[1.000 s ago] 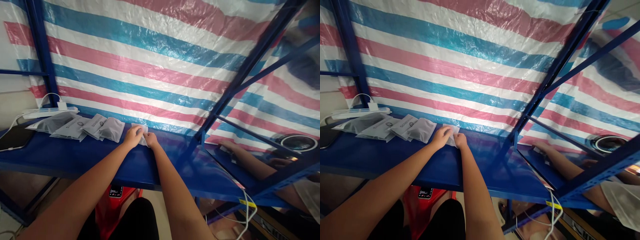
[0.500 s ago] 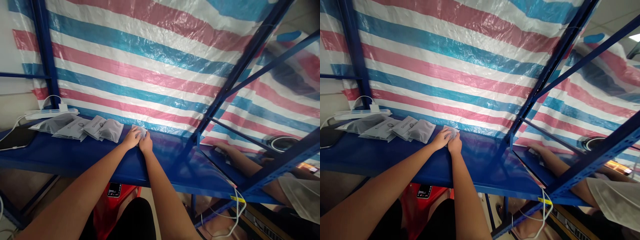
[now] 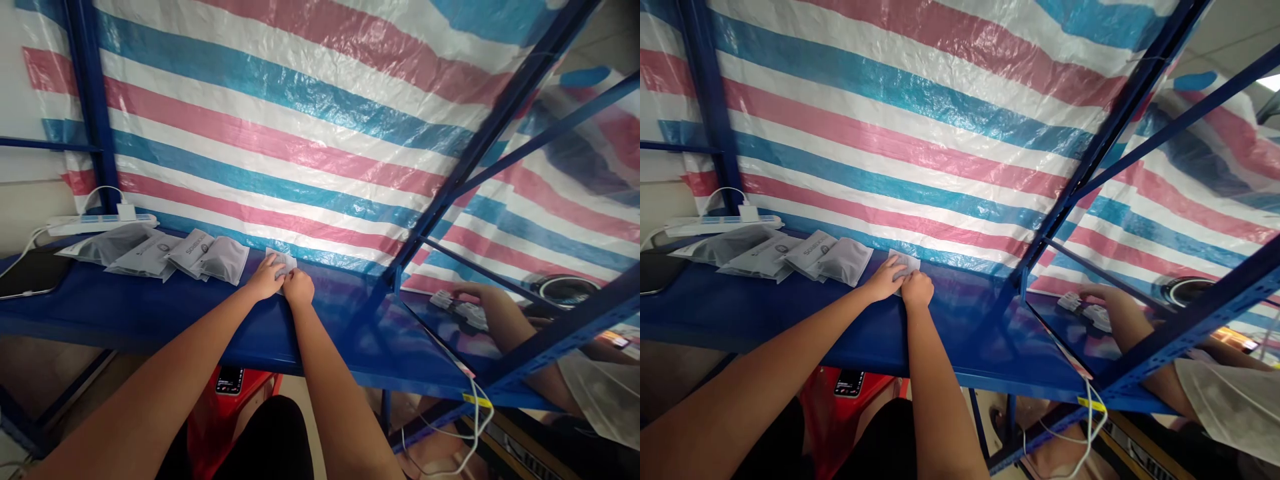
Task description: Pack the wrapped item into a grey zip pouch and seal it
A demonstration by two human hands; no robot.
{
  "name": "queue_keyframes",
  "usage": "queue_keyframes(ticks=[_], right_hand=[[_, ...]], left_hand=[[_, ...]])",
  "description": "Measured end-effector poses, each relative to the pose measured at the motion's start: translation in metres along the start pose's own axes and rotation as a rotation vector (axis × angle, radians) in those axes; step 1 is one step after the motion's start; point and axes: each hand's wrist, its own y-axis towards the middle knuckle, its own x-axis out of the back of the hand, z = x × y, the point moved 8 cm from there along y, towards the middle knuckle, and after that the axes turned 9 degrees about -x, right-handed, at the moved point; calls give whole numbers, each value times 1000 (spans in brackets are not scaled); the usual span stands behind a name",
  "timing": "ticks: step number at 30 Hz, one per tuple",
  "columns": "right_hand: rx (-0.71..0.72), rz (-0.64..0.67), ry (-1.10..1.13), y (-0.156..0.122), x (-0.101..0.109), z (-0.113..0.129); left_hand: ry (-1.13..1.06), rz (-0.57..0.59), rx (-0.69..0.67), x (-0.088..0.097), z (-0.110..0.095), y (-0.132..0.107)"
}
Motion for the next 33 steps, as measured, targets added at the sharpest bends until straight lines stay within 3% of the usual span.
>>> queue_keyframes(ticks=[5,8,12,15,19,22,25,29,33], right_hand=[[-110,94,89,9,-6,-14],[-124,116,134,14,-7,-19],[-106,128,170,18,-7,-22],[-54,169,209,19,-9,-21],[-10,254,311,18,-13,-17],[-14,331,396,15,-19,-14],[7,375,437,10,-21,-10],[54,336,394,7,-16,-5],[93,239,306,6,-9,-2]], left_hand=[[-45,-72,-8,8,-5,-8],[-152,-184,18,23,2,-6],[-351,-339,246,42,24,-12],[-472,-319,370,40,28,-18],[-265,-280,255,47,10,-18],[-54,-401,159,65,-2,-20],[-39,-471,65,72,-9,-20],[-101,-314,-55,54,-12,-13],[-30,-165,-13,37,-5,-11]])
